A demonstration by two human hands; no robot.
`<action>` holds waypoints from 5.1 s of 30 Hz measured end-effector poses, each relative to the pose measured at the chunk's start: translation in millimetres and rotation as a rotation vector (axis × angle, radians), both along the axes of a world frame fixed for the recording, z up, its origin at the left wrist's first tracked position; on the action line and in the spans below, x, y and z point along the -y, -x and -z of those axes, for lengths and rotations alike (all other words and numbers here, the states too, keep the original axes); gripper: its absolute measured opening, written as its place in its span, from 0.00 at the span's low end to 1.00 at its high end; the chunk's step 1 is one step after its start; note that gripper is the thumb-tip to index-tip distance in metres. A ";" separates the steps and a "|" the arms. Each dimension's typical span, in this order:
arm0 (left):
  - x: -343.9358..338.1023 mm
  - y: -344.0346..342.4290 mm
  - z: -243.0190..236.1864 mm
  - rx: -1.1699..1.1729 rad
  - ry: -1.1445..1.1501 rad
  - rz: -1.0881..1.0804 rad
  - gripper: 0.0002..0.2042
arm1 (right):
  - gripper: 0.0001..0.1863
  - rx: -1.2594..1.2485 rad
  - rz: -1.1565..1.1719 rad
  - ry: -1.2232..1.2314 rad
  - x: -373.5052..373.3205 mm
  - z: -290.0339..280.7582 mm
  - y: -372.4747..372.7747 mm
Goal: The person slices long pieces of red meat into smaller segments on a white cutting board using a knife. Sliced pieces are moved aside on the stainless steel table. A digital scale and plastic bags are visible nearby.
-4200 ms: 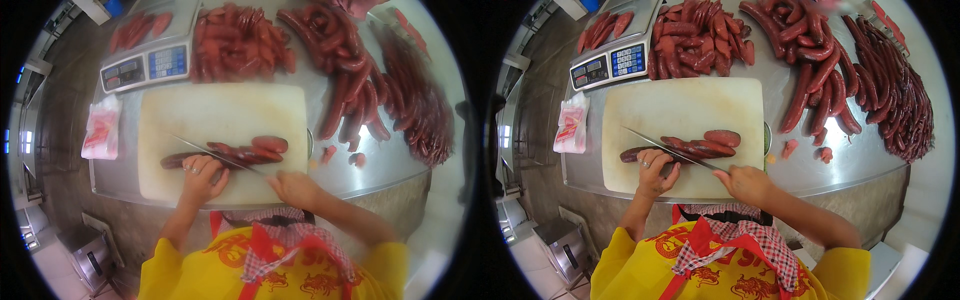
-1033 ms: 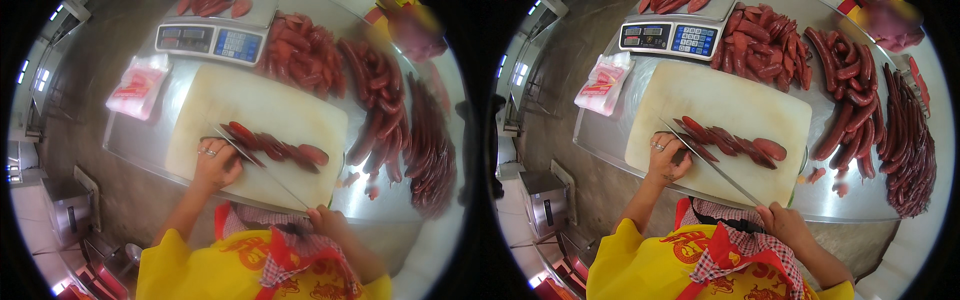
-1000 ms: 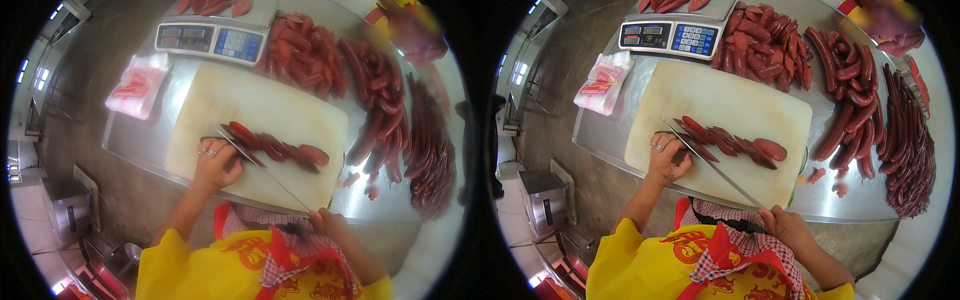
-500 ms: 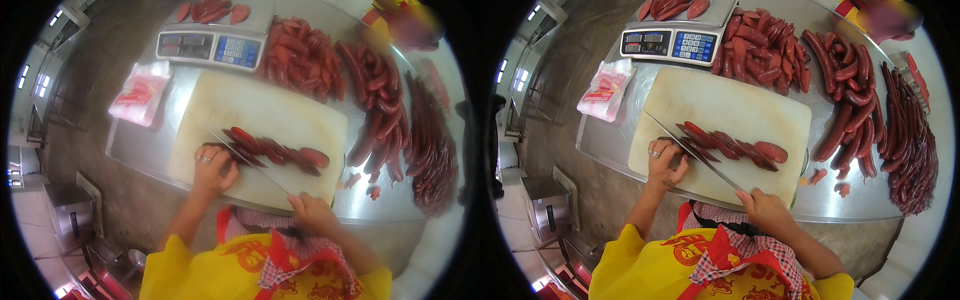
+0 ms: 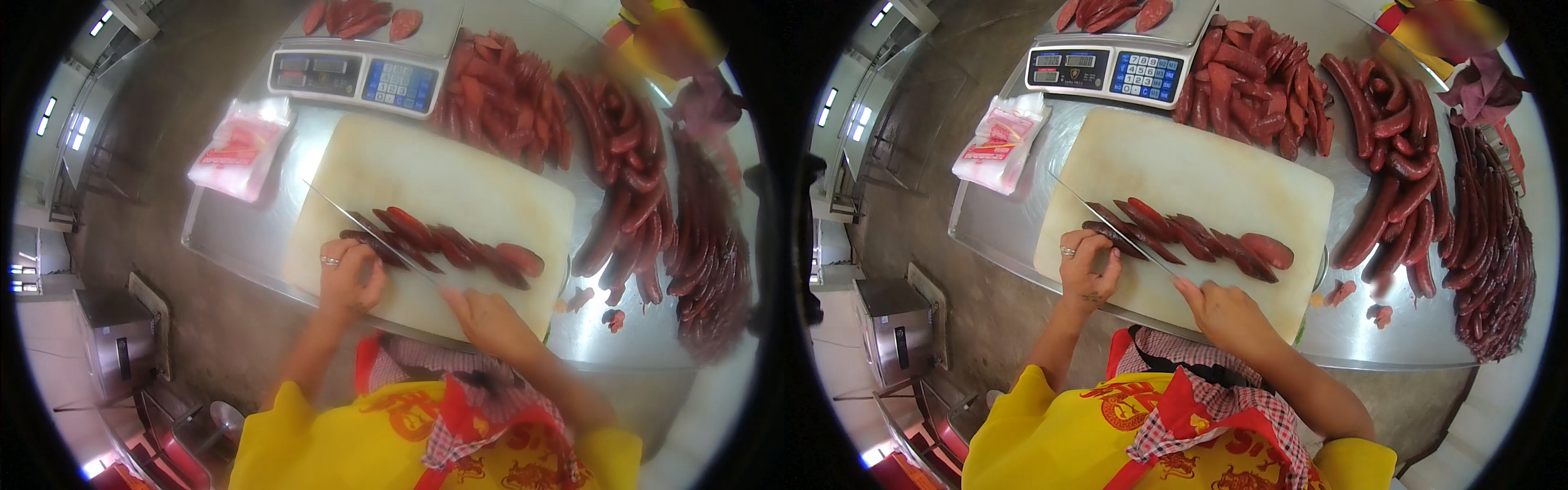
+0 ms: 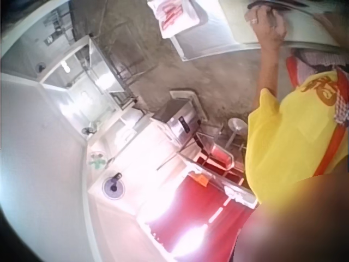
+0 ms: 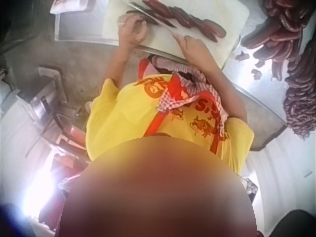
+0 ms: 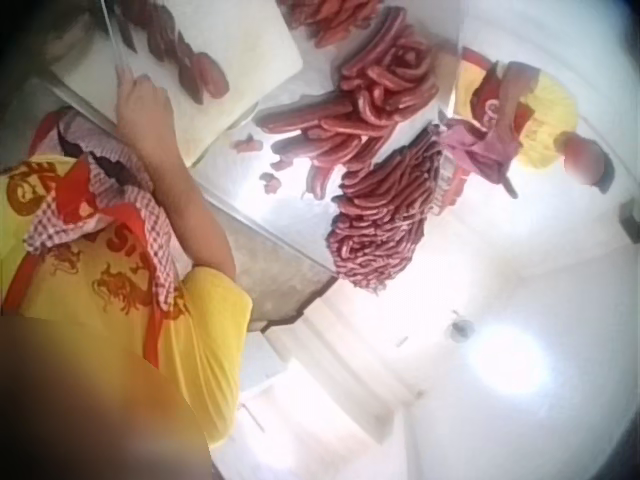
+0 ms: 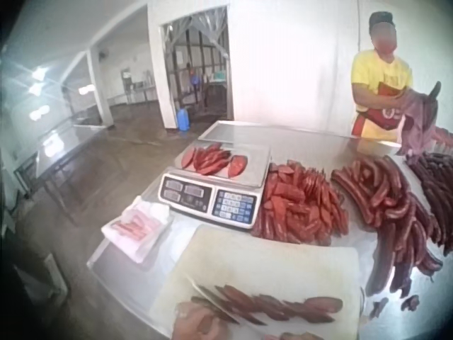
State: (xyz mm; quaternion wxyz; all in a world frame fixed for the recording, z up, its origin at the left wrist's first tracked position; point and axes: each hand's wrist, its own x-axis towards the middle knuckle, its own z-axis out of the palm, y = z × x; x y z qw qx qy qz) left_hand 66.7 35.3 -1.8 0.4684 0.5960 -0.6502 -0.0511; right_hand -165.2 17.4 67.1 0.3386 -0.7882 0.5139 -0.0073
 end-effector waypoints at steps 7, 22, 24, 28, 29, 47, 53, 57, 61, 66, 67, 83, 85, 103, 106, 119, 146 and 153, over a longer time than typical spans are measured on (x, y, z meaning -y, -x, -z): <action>0.8 -1.2 1.1 0.011 -0.015 -0.036 0.12 | 0.16 -0.138 -0.073 -0.027 -56.6 -7.7 78.0; -3.5 2.5 7.7 0.057 -0.045 -0.135 0.09 | 0.37 0.073 -0.004 -0.227 -14.3 22.5 5.8; -6.9 2.7 7.7 -0.018 -0.064 -0.132 0.10 | 0.37 0.032 0.096 -0.354 -18.7 15.5 23.8; -7.0 -0.9 6.5 -0.002 -0.051 -0.147 0.12 | 0.37 0.041 0.098 -0.302 -28.5 4.6 61.4; -6.0 -1.8 6.3 0.021 -0.045 -0.131 0.13 | 0.37 0.075 0.111 -0.282 -32.2 2.5 67.7; -22.1 -0.4 6.2 0.105 -0.200 -0.281 0.20 | 0.33 0.237 0.819 -0.545 -71.8 -15.3 148.8; 10.6 29.3 12.1 0.074 -0.324 -0.334 0.24 | 0.39 0.477 1.052 -0.783 -84.4 16.5 223.8; 64.2 51.5 7.1 -0.328 -0.277 0.066 0.25 | 0.40 0.291 0.965 -0.934 -90.4 19.8 217.4; 54.0 80.2 -5.8 -0.314 -0.169 0.156 0.32 | 0.40 0.440 0.815 -1.013 -84.6 21.9 186.8; 19.2 118.1 -3.8 0.002 -0.212 -0.033 0.43 | 0.41 0.377 0.601 -0.973 -64.2 22.7 154.2; 25.5 124.9 0.3 -0.050 -0.221 -0.059 0.44 | 0.41 0.414 0.593 -0.980 -58.6 20.5 149.7; 296.4 151.1 -3.7 0.407 -0.317 0.070 0.48 | 0.37 0.646 1.043 -0.454 53.8 -37.4 135.5; 309.1 158.9 15.4 0.442 -0.239 0.065 0.48 | 0.37 0.646 1.181 -0.454 21.8 -31.7 137.2; 189.3 142.8 11.5 0.470 -0.254 1.001 0.16 | 0.36 0.679 1.127 -0.475 -67.4 -20.7 176.9; 233.4 167.0 19.7 0.285 0.130 0.828 0.10 | 0.36 0.698 1.094 -0.453 -70.8 -15.1 196.5; 426.8 370.7 3.9 0.011 -0.646 0.091 0.19 | 0.35 0.758 1.203 -0.477 -85.2 -5.6 269.0; 117.1 87.1 -93.5 0.412 -1.323 0.904 0.23 | 0.34 0.444 0.767 -0.412 -69.6 -6.8 213.4; 49.6 67.1 -52.5 0.385 -0.407 0.585 0.12 | 0.30 0.157 0.468 -0.250 -59.3 -24.0 177.0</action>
